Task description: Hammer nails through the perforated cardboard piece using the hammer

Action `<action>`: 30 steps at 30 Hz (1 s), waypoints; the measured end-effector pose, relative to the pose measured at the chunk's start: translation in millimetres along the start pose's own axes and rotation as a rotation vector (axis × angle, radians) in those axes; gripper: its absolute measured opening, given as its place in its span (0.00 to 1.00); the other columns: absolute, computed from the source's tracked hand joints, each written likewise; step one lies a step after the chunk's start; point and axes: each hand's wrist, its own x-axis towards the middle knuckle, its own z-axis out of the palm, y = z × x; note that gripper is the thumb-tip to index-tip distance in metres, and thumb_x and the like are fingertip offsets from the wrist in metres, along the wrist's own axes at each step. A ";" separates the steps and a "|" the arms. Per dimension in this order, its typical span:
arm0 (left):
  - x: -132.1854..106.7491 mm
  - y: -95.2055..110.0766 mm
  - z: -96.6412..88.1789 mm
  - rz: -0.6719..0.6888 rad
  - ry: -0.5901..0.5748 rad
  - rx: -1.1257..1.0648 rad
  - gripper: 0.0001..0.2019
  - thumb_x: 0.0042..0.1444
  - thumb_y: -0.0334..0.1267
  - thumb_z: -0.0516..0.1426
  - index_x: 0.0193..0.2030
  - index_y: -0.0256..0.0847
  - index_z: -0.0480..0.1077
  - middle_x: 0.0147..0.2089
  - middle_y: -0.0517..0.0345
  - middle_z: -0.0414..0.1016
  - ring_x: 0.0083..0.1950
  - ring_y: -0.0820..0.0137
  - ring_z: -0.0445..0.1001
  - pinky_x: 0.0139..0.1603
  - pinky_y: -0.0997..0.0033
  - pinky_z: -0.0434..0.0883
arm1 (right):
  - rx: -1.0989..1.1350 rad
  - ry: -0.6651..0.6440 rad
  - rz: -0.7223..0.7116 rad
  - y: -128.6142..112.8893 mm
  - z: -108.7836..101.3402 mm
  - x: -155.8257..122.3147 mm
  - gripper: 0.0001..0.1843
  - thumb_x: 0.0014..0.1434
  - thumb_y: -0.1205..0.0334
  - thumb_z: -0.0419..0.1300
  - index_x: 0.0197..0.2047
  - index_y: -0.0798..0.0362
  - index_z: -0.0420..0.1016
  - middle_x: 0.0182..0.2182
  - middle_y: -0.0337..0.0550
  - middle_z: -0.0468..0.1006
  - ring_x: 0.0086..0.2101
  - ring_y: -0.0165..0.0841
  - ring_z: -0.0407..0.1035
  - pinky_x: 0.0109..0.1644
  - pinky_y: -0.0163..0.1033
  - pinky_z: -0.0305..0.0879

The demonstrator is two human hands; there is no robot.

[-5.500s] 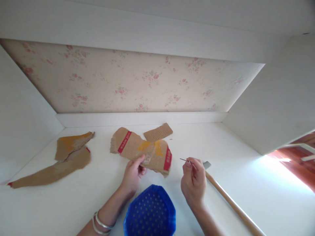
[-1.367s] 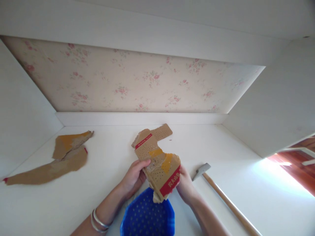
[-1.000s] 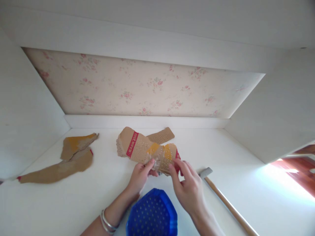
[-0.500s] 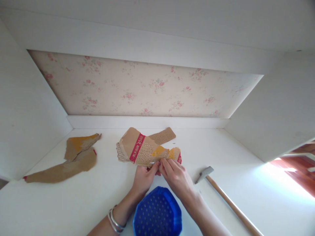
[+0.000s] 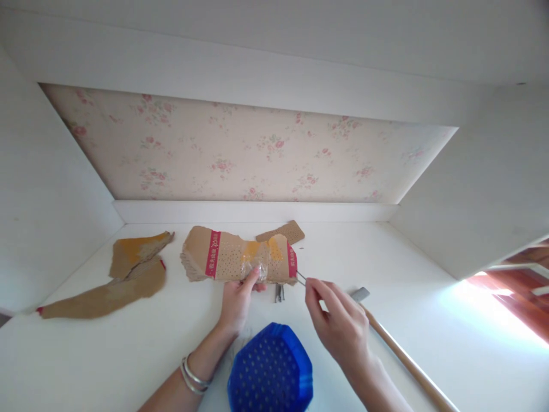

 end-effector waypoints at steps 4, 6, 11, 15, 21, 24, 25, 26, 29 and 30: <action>-1.5 1.3 2.4 -0.022 -0.048 -0.074 0.18 0.48 0.49 0.67 0.38 0.34 0.78 0.35 0.49 0.82 0.30 0.68 0.77 0.33 0.70 0.72 | 0.089 0.091 0.386 18.0 10.9 -18.7 0.06 0.66 0.62 0.56 0.42 0.50 0.75 0.33 0.42 0.80 0.27 0.30 0.75 0.32 0.33 0.72; -2.0 1.6 3.0 -0.032 -0.068 -0.127 0.18 0.47 0.48 0.68 0.37 0.34 0.78 0.35 0.49 0.81 0.30 0.69 0.77 0.33 0.71 0.72 | 0.119 0.076 0.432 25.5 17.5 -30.5 0.08 0.66 0.60 0.56 0.41 0.51 0.76 0.33 0.43 0.80 0.27 0.30 0.75 0.32 0.33 0.72; 1.3 -1.4 1.2 -0.026 -0.067 -0.186 0.17 0.50 0.49 0.66 0.34 0.34 0.78 0.32 0.52 0.80 0.27 0.72 0.74 0.31 0.73 0.72 | 0.145 -0.006 0.398 36.1 28.6 -47.5 0.09 0.66 0.59 0.55 0.41 0.51 0.76 0.33 0.42 0.80 0.27 0.30 0.75 0.31 0.32 0.71; 2.5 -4.4 0.0 -0.021 -0.078 -0.171 0.15 0.51 0.48 0.66 0.32 0.34 0.77 0.29 0.54 0.79 0.25 0.72 0.73 0.28 0.74 0.70 | 0.085 -0.160 0.268 42.6 37.9 -51.0 0.10 0.67 0.61 0.53 0.43 0.50 0.77 0.35 0.43 0.81 0.32 0.33 0.76 0.37 0.34 0.72; -1.8 -2.4 1.3 -0.019 -0.101 -0.136 0.12 0.50 0.44 0.66 0.32 0.36 0.77 0.31 0.58 0.78 0.24 0.73 0.73 0.26 0.73 0.70 | 0.072 -0.423 0.144 46.3 45.4 -51.4 0.14 0.68 0.66 0.51 0.43 0.49 0.78 0.38 0.44 0.82 0.39 0.38 0.74 0.43 0.40 0.72; -2.4 -1.6 0.4 -0.031 -0.122 -0.144 0.12 0.50 0.43 0.66 0.27 0.35 0.75 0.25 0.59 0.75 0.23 0.73 0.71 0.24 0.75 0.68 | 0.077 -0.470 0.135 44.1 44.8 -49.8 0.13 0.67 0.66 0.51 0.39 0.50 0.78 0.38 0.45 0.81 0.39 0.39 0.73 0.43 0.43 0.72; -2.1 -1.4 -0.2 -0.034 -0.125 -0.148 0.12 0.49 0.43 0.66 0.26 0.35 0.75 0.24 0.59 0.75 0.23 0.73 0.71 0.23 0.75 0.67 | 0.083 -0.477 0.135 43.3 44.4 -49.3 0.13 0.67 0.67 0.52 0.38 0.49 0.78 0.38 0.45 0.80 0.39 0.39 0.72 0.43 0.43 0.71; -1.6 -1.3 -0.9 -0.039 -0.122 -0.153 0.12 0.49 0.43 0.66 0.26 0.35 0.75 0.25 0.59 0.75 0.23 0.74 0.70 0.22 0.76 0.66 | 0.090 -0.484 0.135 42.6 44.0 -48.9 0.13 0.67 0.67 0.52 0.39 0.49 0.77 0.39 0.45 0.80 0.39 0.39 0.72 0.43 0.43 0.71; 0.6 -1.3 -2.7 -0.058 -0.087 -0.171 0.13 0.49 0.45 0.67 0.32 0.36 0.77 0.29 0.59 0.77 0.24 0.76 0.69 0.20 0.79 0.63 | 0.099 -0.499 0.136 41.9 43.1 -48.6 0.13 0.67 0.67 0.51 0.39 0.49 0.77 0.40 0.46 0.79 0.40 0.39 0.71 0.45 0.43 0.71; 1.3 -1.5 -3.1 -0.067 -0.071 -0.175 0.13 0.48 0.45 0.67 0.35 0.36 0.78 0.30 0.58 0.78 0.24 0.76 0.70 0.19 0.80 0.62 | 0.101 -0.503 0.137 42.1 43.1 -48.8 0.13 0.68 0.67 0.51 0.40 0.49 0.76 0.41 0.46 0.78 0.41 0.39 0.71 0.45 0.44 0.70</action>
